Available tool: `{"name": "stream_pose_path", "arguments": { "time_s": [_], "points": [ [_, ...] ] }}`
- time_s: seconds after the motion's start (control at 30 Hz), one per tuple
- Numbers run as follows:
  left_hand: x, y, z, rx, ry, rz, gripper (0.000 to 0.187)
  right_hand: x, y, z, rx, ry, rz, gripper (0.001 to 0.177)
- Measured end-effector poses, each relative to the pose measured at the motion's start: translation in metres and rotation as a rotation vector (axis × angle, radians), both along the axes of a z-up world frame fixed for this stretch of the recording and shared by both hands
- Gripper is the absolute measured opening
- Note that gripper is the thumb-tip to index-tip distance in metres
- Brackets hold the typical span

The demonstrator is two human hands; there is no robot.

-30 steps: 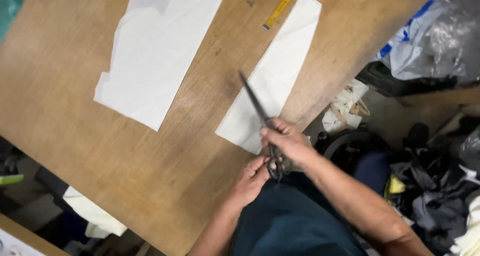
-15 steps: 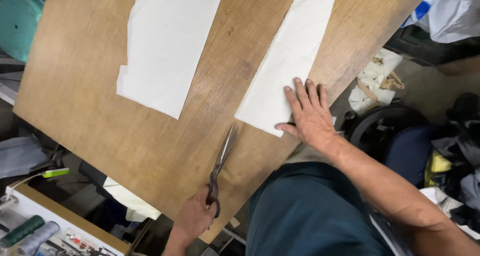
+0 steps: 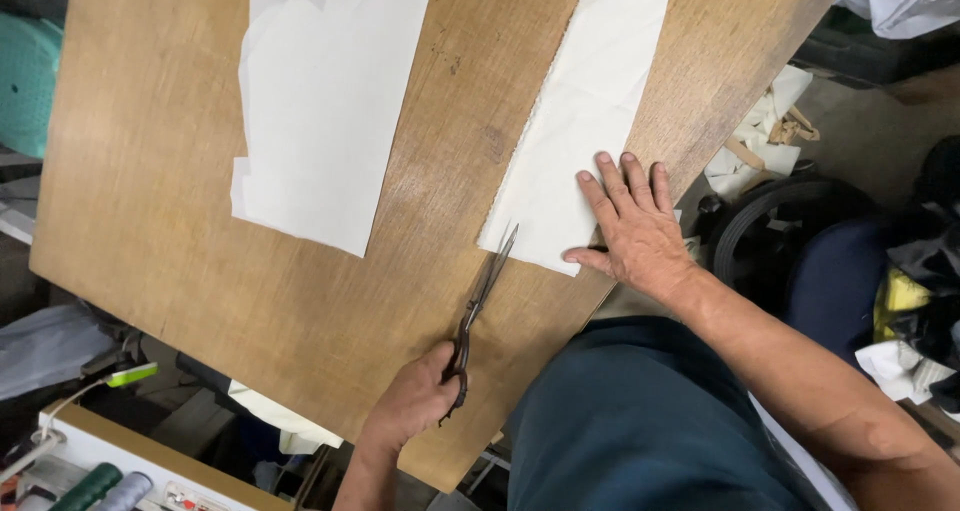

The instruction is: The person uses shears to cut a large piece of white fabric into strips and smaller pieces on a wooden table. They measure the fabric with a yellow tape measure and cut along the lines. The person then gathers the cut pieces and places them into a pile on the floor.

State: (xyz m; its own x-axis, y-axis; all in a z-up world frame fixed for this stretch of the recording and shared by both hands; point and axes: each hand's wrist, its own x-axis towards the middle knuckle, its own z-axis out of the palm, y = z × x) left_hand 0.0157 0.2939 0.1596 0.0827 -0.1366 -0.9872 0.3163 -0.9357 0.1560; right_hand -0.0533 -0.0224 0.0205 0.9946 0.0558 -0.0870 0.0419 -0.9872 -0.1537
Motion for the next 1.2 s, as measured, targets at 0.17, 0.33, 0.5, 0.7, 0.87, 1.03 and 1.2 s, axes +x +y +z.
{"name": "stream_pose_path", "arguments": {
  "time_s": [0.17, 0.33, 0.5, 0.7, 0.87, 1.03, 1.2],
  "points": [
    [0.006, 0.003, -0.018, -0.013, 0.02, -0.025, 0.032, -0.001, -0.001, -0.004, 0.007, 0.011, -0.01, 0.113],
    [0.008, 0.0, -0.021, -0.008, 0.039, -0.028, 0.05, 0.001, 0.0, -0.002, -0.029, 0.014, -0.007, 0.113],
    [0.011, -0.008, -0.014, 0.06, 0.092, 0.078, 0.031, 0.003, -0.001, 0.001, -0.023, 0.03, -0.003, 0.113],
    [0.026, -0.034, -0.009, 0.048, 0.046, 0.004, 0.022, 0.003, -0.002, 0.004, 0.009, 0.042, -0.008, 0.113],
    [0.027, -0.037, -0.017, 0.027, 0.034, -0.02, 0.035, 0.003, -0.003, 0.002, -0.018, 0.028, -0.015, 0.117],
    [0.031, -0.043, -0.02, 0.03, 0.059, 0.02, 0.034, 0.003, -0.004, 0.0, -0.001, 0.03, -0.025, 0.117],
    [0.042, -0.063, -0.022, 0.008, 0.009, -0.106, 0.042, 0.002, -0.004, -0.003, 0.01, 0.015, -0.025, 0.118]
  ]
}}
